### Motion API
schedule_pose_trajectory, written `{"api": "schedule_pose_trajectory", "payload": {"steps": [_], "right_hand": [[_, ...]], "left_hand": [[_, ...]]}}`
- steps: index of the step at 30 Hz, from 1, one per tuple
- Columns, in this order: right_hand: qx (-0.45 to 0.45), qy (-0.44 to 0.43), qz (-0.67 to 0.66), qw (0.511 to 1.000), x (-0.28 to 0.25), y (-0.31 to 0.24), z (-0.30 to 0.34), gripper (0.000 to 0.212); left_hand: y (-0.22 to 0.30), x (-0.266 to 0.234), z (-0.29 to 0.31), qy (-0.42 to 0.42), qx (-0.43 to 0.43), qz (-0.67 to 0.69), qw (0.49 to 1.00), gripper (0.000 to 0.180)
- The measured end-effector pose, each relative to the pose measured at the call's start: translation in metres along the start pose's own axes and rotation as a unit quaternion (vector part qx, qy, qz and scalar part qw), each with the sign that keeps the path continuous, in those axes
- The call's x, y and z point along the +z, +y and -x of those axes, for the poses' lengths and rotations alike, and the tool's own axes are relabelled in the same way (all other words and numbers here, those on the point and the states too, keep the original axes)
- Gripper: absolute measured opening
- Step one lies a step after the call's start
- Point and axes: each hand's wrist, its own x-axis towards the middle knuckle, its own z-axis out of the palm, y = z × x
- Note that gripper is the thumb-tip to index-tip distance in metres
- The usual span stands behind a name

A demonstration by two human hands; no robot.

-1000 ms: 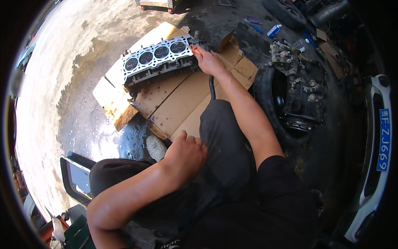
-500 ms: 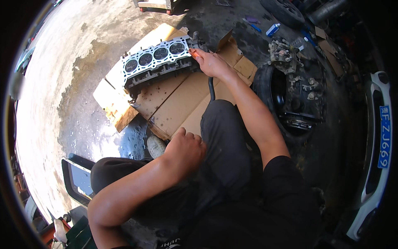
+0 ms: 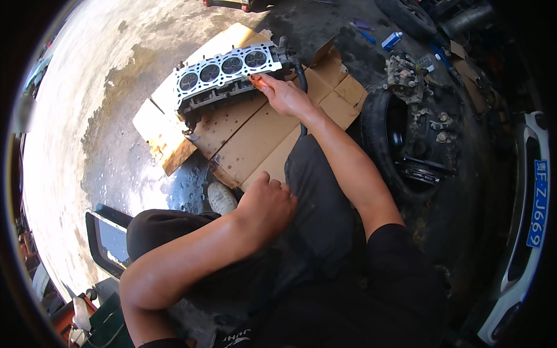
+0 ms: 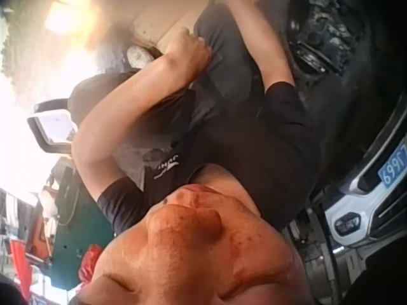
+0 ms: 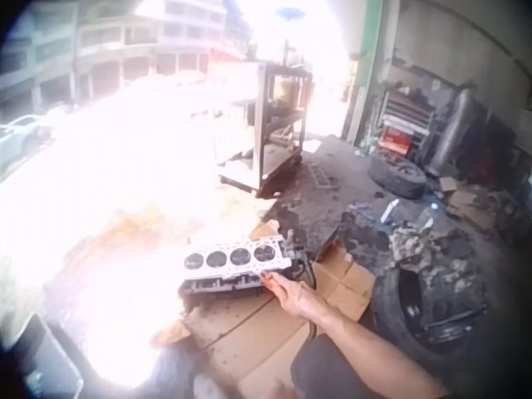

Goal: The person cleans a metal engine block by first washing a tool in a tray of water, then using a screwdriver to scrape residue from the block's surface, and finally spraying a cleaning agent into the cylinder openings.

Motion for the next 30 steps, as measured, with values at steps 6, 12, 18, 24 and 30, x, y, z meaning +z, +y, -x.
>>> {"api": "schedule_pose_trajectory", "payload": {"steps": [6, 12, 18, 24, 30], "right_hand": [[0.128, -0.059, -0.101, 0.985, -0.008, -0.014, -0.004, 0.045], [0.162, -0.075, -0.126, 0.976, -0.012, -0.014, -0.005, 0.044], [0.11, -0.094, -0.074, 0.987, 0.001, -0.03, -0.026, 0.043], [0.003, -0.044, -0.027, 0.999, 0.019, -0.026, -0.029, 0.044], [0.035, -0.089, -0.069, 0.993, 0.015, -0.044, -0.026, 0.043]], "left_hand": [[0.002, 0.001, 0.007, 0.025, -0.011, -0.001, 1.0, 0.024], [0.005, 0.002, 0.011, 0.019, -0.021, -0.007, 1.0, 0.023], [0.007, 0.001, 0.006, 0.013, -0.018, -0.006, 1.0, 0.022], [0.012, 0.0, 0.004, 0.023, -0.02, -0.007, 1.0, 0.024], [0.011, -0.006, 0.008, 0.017, -0.018, -0.001, 1.0, 0.027]]}}
